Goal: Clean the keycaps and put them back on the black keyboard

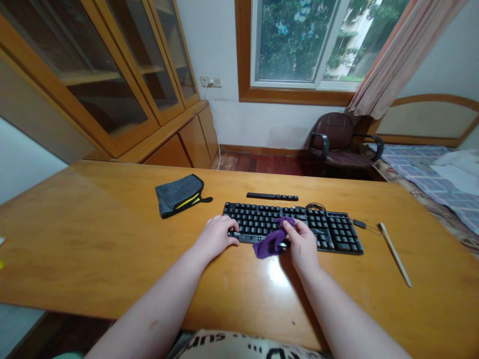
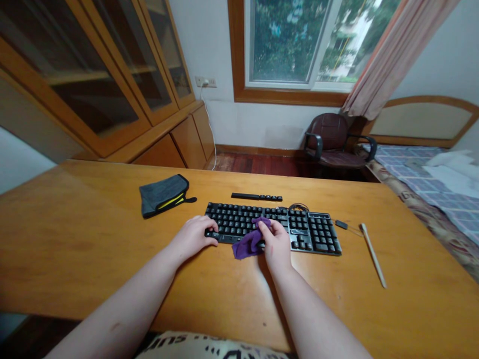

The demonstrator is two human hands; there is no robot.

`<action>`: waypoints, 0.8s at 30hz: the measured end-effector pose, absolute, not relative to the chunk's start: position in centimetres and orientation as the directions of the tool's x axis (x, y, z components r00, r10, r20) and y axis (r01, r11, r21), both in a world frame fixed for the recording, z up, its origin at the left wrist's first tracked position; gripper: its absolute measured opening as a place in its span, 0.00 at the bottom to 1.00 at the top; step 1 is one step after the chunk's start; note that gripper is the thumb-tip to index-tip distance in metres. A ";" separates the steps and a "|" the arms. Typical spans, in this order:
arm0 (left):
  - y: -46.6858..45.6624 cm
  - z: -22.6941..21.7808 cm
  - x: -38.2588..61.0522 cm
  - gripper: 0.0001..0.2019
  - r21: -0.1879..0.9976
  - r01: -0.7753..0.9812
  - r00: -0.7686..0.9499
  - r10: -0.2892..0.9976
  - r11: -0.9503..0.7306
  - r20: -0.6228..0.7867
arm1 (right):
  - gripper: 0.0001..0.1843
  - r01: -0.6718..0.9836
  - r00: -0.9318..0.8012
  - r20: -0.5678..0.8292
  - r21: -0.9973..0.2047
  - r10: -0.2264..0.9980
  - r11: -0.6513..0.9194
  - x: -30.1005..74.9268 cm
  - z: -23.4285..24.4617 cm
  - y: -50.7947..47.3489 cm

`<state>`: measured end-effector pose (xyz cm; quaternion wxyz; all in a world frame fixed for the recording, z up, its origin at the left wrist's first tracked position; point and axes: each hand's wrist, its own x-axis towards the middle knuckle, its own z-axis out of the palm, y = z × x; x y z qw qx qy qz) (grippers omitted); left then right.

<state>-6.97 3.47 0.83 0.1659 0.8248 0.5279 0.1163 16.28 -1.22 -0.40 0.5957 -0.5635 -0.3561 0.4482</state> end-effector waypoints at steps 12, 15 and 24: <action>2.2 1.9 -6.3 0.11 0.210 0.857 0.473 0.880 -0.470 0.041 | 0.17 -0.178 0.356 -0.092 -0.984 0.930 -0.029 16.4 -0.8 -1.0; 1.8 2.0 -6.2 0.09 0.169 0.854 0.493 0.869 -0.493 0.042 | 0.17 -0.209 0.349 -0.104 -0.977 0.931 -0.031 16.5 -1.1 -0.9; 1.6 2.4 -6.3 0.06 0.211 0.860 0.461 0.884 -0.465 0.071 | 0.20 -0.202 0.361 -0.103 -0.979 0.927 -0.030 16.5 -1.3 -0.8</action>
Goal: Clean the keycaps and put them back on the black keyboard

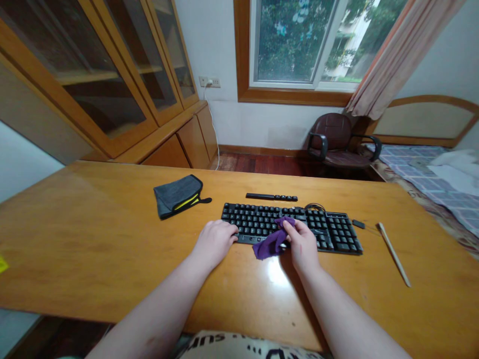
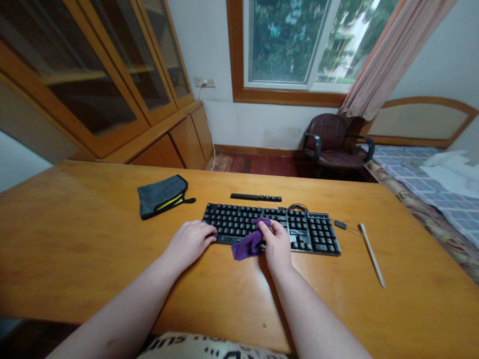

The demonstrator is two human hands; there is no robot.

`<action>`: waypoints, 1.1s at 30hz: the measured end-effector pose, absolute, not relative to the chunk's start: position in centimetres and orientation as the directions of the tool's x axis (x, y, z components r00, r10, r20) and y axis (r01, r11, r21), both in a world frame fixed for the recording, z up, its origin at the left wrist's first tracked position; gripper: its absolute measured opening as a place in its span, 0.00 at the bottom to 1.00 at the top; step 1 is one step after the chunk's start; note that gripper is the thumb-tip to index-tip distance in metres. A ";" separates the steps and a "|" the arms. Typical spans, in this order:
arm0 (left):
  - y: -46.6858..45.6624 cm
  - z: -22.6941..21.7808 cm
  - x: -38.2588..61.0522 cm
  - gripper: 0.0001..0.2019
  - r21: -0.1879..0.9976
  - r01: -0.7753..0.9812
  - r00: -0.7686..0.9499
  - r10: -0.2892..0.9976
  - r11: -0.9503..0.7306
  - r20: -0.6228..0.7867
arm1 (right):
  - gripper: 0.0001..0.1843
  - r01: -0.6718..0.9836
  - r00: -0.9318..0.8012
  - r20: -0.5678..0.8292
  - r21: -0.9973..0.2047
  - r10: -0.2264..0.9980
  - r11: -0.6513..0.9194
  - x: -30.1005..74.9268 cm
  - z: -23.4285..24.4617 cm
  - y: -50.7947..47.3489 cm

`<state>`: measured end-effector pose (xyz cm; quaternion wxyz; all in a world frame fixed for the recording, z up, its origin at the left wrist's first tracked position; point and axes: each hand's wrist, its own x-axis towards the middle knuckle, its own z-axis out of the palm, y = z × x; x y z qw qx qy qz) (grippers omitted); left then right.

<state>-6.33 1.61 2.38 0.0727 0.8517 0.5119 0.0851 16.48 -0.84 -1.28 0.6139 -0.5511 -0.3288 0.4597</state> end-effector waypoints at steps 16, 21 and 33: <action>2.5 1.6 -6.6 0.09 0.242 0.866 0.448 0.894 -0.438 0.016 | 0.18 -0.224 0.345 -0.110 -0.974 0.932 -0.032 16.7 -1.7 -0.8; 2.2 2.0 -6.5 0.08 0.199 0.868 0.459 0.888 -0.456 0.035 | 0.18 -0.234 0.354 -0.115 -0.972 0.928 -0.031 16.6 -1.7 -0.8; 1.5 2.2 -6.0 0.11 0.048 0.846 0.529 0.848 -0.531 0.037 | 0.17 -0.281 0.329 -0.138 -0.959 0.934 -0.043 16.6 -1.5 -0.9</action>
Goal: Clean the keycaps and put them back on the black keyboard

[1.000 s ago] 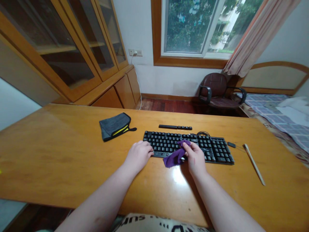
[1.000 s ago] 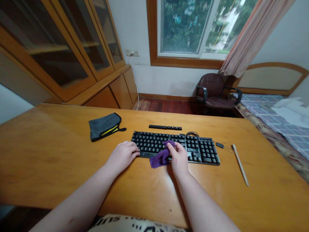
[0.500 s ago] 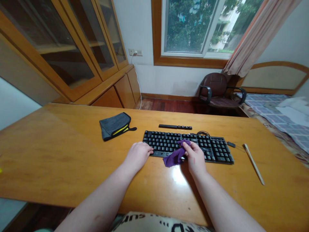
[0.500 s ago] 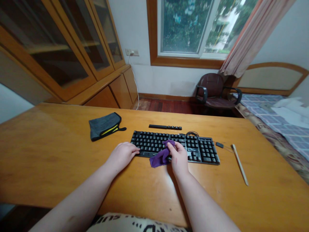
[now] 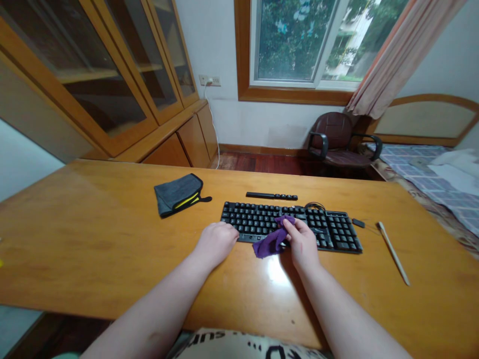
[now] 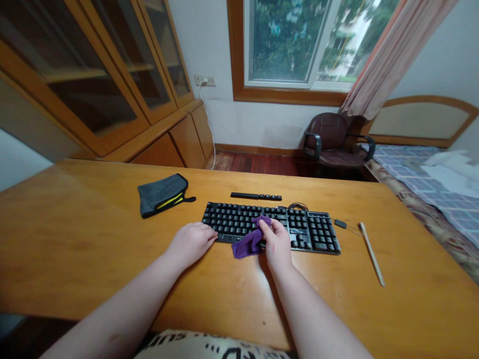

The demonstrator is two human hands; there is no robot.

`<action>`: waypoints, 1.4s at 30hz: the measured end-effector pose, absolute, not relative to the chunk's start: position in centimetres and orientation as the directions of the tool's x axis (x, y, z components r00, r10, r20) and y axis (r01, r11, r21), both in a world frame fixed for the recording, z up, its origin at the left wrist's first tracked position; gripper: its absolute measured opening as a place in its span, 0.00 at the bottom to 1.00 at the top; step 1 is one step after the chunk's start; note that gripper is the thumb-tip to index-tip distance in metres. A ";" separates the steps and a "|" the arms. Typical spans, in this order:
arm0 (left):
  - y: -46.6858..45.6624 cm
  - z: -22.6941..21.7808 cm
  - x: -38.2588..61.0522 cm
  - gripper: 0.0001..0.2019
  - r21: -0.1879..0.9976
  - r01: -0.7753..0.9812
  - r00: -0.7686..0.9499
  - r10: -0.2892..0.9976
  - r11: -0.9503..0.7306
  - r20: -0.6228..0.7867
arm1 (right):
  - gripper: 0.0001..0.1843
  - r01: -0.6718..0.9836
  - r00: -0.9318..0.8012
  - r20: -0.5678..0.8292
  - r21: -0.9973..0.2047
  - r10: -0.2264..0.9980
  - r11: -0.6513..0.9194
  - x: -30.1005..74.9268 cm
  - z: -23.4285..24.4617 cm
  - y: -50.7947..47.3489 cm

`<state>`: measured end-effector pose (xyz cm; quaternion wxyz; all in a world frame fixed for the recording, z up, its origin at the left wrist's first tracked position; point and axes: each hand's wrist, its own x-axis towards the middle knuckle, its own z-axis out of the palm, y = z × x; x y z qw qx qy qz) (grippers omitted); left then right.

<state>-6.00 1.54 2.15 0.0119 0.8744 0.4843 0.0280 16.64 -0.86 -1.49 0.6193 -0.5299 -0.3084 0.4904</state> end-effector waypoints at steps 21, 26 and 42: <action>2.0 2.1 -6.7 0.09 0.214 0.815 0.540 0.840 -0.538 0.054 | 0.18 -0.285 0.330 -0.146 -0.957 0.933 -0.048 16.6 -1.5 -0.7; 2.1 1.8 -6.6 0.07 0.215 0.811 0.546 0.836 -0.544 0.053 | 0.18 -0.296 0.329 -0.151 -0.954 0.932 -0.050 16.6 -1.5 -0.7; 2.4 2.0 -6.9 0.06 0.221 0.824 0.516 0.852 -0.521 0.084 | 0.20 -0.281 0.330 -0.149 -0.958 0.932 -0.053 16.6 -1.2 -0.8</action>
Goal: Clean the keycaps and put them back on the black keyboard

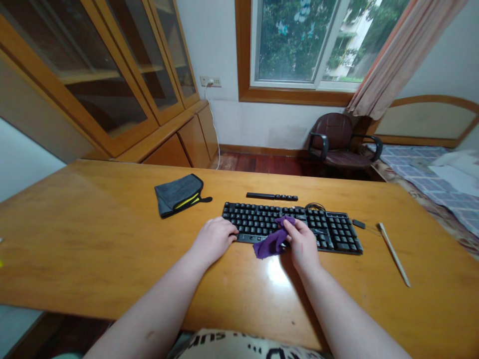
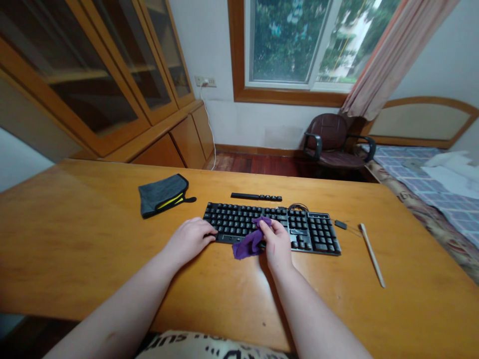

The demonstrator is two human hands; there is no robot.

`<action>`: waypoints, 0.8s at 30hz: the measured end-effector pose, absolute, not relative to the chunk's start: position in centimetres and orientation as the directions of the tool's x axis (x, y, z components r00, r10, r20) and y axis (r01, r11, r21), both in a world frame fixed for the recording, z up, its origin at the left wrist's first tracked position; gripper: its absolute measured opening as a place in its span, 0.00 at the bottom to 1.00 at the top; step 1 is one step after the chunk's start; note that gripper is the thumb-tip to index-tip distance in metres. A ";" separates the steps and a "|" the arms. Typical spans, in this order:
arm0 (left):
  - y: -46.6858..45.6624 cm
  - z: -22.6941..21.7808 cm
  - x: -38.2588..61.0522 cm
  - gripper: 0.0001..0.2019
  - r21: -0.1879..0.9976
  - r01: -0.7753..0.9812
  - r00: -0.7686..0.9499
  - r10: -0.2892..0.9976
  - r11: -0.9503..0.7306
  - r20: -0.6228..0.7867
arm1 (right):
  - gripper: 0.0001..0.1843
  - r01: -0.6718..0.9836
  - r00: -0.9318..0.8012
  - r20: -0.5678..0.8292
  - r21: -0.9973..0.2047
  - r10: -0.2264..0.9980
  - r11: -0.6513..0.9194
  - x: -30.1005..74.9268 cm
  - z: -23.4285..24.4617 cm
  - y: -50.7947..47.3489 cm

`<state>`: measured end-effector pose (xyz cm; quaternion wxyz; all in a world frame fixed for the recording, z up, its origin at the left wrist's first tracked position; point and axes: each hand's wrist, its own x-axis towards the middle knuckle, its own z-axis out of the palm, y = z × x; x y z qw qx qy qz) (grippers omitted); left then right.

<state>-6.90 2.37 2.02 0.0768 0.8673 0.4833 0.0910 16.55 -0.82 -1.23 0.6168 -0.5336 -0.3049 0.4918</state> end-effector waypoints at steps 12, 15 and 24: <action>2.0 2.0 -6.6 0.07 0.191 0.830 0.520 0.851 -0.525 0.080 | 0.18 -0.295 0.317 -0.148 -0.954 0.937 -0.051 16.5 -1.5 -0.8; 1.9 2.0 -6.5 0.07 0.203 0.827 0.518 0.851 -0.525 0.089 | 0.18 -0.288 0.320 -0.146 -0.956 0.936 -0.051 16.5 -1.5 -0.8; 2.7 1.1 -7.0 0.10 0.271 0.834 0.484 0.873 -0.480 0.057 | 0.19 -0.271 0.332 -0.147 -0.961 0.932 -0.054 16.6 -1.5 -0.7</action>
